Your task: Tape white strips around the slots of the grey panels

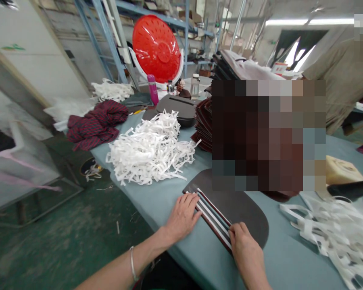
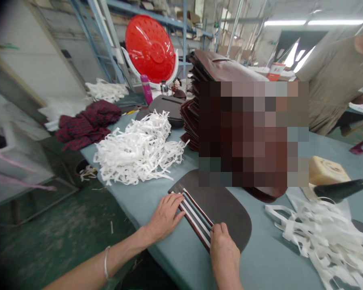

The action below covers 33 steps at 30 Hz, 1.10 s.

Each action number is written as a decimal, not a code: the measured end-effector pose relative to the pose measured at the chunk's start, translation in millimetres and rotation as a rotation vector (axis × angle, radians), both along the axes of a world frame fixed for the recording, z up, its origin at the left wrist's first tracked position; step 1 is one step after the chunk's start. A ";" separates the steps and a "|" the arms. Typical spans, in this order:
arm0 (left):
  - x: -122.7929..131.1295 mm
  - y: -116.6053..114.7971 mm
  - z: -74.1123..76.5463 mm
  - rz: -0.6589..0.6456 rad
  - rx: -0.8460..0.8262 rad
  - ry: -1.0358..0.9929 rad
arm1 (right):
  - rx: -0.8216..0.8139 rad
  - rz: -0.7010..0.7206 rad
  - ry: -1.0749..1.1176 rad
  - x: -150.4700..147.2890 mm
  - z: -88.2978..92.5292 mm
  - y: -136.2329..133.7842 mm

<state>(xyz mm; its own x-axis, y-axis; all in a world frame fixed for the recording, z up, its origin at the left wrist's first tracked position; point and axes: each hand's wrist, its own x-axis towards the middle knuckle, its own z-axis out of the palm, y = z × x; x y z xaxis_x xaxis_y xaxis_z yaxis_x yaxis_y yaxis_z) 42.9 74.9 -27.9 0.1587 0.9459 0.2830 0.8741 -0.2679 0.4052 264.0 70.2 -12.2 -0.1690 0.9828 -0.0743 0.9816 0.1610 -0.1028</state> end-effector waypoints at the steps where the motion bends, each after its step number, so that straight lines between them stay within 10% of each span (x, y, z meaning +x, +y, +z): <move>1: -0.9 0.2 -0.1 0.010 0.002 -0.024 | -0.023 0.000 -0.044 -2.7 4.2 1.9; 13: -7.7 -0.6 5.2 0.020 -0.016 -0.144 | 0.077 0.085 0.086 -2.0 -6.8 8.5; 25: -10.0 0.9 8.4 0.017 -0.040 -0.182 | 0.348 0.309 0.263 -109.3 -18.6 52.6; 33: -7.1 2.5 11.6 -0.018 -0.073 -0.034 | 0.420 0.408 0.134 -95.1 -18.9 29.5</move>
<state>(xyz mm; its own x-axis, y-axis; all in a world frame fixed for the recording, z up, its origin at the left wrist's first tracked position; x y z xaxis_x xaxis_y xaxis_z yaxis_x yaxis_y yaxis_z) 35.8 77.4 -16.2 0.1672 0.9613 0.2188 0.8550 -0.2519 0.4533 168.9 99.6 -31.1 -0.5196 0.7773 0.3547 0.8151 0.5754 -0.0670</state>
